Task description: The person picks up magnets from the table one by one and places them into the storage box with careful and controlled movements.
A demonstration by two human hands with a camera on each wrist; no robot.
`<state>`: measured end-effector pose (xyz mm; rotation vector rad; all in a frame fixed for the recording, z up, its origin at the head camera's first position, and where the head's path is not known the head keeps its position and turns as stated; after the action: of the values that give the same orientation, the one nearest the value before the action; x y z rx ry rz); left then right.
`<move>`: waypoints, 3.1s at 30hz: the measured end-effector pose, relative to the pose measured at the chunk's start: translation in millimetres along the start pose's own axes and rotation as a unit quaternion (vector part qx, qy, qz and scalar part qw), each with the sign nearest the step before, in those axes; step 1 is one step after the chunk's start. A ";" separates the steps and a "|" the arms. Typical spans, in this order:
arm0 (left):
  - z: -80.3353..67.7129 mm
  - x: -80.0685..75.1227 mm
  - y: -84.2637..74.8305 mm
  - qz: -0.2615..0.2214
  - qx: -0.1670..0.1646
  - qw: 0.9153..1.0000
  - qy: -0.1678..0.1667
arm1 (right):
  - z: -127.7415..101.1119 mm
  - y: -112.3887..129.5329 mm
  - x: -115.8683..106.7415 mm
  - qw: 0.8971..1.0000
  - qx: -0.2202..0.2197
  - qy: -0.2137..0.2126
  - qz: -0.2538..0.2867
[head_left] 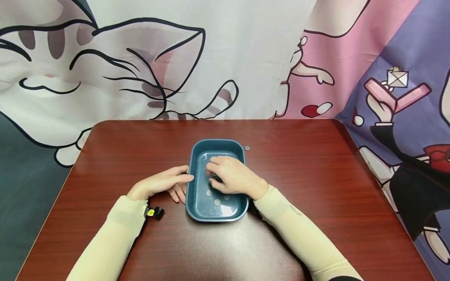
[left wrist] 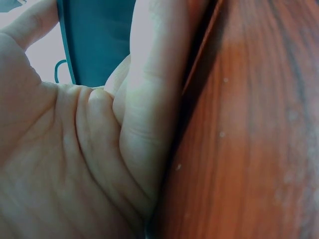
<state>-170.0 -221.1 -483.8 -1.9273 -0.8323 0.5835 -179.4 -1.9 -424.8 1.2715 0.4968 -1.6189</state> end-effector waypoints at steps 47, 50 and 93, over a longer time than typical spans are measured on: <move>0.1 1.3 0.0 -0.003 -0.001 1.000 -0.005 | -41.8 -87.1 -65.6 0.985 0.167 -0.038 -0.010; -0.2 1.3 -0.3 -0.002 0.001 1.000 -0.006 | -43.6 -91.8 -63.7 0.983 0.180 -0.035 -0.013; 2.2 0.5 -0.2 0.002 -0.004 1.000 -0.010 | -46.0 -123.3 -23.6 0.943 0.298 0.130 -0.073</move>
<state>-171.2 -219.5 -484.6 -1.9331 -0.8445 0.6041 -264.1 98.4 -450.2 1.9563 0.2648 -1.8077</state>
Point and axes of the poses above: each hand's wrist, its own z-axis towards the middle knuckle, its own x-axis out of the palm, y = z × x, the point moved 4 cm from there along z, towards the middle knuckle, and after that the axes turned 6 degrees about -y, right-handed, at the moved point
